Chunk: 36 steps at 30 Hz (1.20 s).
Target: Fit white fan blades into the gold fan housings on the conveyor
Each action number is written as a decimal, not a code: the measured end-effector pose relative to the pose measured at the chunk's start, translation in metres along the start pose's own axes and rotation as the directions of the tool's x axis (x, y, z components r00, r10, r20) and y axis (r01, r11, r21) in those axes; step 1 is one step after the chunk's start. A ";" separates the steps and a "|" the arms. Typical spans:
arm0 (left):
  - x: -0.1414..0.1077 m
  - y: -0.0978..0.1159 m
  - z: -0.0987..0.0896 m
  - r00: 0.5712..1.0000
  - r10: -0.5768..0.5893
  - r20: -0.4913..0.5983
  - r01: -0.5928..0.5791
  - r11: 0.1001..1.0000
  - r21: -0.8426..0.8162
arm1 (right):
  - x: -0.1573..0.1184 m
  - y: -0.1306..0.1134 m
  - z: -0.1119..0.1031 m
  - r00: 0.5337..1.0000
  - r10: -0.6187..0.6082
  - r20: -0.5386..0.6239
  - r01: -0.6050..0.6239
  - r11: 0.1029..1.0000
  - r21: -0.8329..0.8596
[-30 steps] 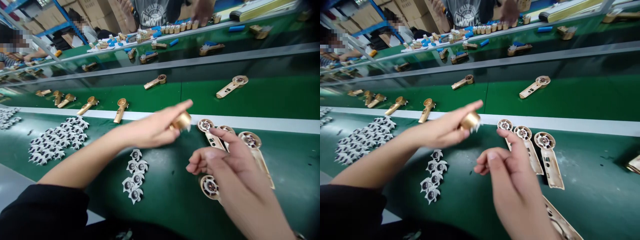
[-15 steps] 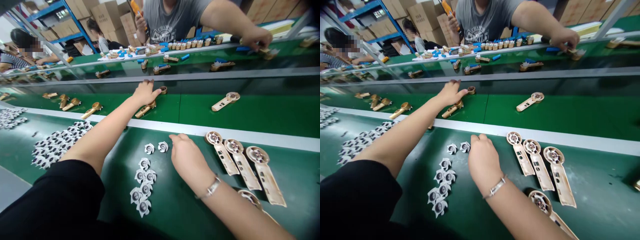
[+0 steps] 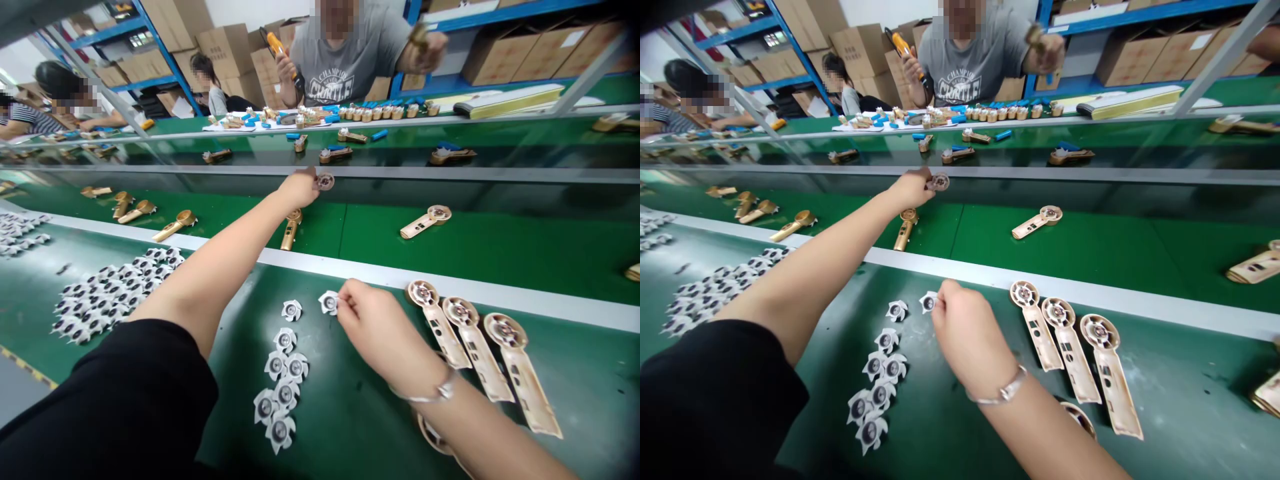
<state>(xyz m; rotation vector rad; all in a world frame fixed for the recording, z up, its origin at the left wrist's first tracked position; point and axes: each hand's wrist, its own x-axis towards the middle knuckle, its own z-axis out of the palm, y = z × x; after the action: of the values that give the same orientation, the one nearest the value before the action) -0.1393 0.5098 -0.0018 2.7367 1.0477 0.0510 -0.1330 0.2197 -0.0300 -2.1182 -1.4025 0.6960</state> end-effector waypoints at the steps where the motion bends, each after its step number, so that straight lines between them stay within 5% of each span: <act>1: -0.011 0.006 -0.001 0.999 0.023 -0.027 -0.025 0.999 -0.048 | -0.007 0.005 -0.010 1.000 0.016 -0.021 -0.015 0.999 0.033; 6: -0.100 0.054 0.011 0.972 0.231 0.048 -0.203 0.923 -0.328 | -0.041 0.032 -0.051 0.954 0.191 -0.230 -0.112 0.942 0.317; 9: -0.152 0.079 0.020 0.911 0.406 0.071 -0.330 0.822 -0.464 | -0.053 0.033 -0.060 0.900 0.290 -0.327 -0.152 0.910 0.387; 12: -0.180 0.094 0.023 0.853 0.513 0.095 -0.392 0.751 -0.531 | -0.057 0.028 -0.058 0.870 0.300 -0.393 -0.125 0.902 0.413; 24: -0.195 0.103 0.027 0.854 0.516 0.072 -0.422 0.766 -0.485 | -0.064 0.024 -0.054 0.832 0.355 -0.427 -0.179 0.899 0.399; 32: -0.200 0.104 0.020 0.850 0.502 0.160 -0.336 0.751 -0.568 | -0.066 0.023 -0.051 0.834 0.358 -0.419 -0.178 0.894 0.410; 36: -0.202 0.103 0.022 0.849 0.516 0.116 -0.399 0.768 -0.500 | -0.065 0.019 -0.051 0.829 0.363 -0.424 -0.171 0.888 0.427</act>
<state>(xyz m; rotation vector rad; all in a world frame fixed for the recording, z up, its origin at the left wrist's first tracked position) -0.2202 0.2967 0.0073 2.4015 0.2229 0.0271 -0.1085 0.1460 0.0043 -2.0057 -0.6353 0.4261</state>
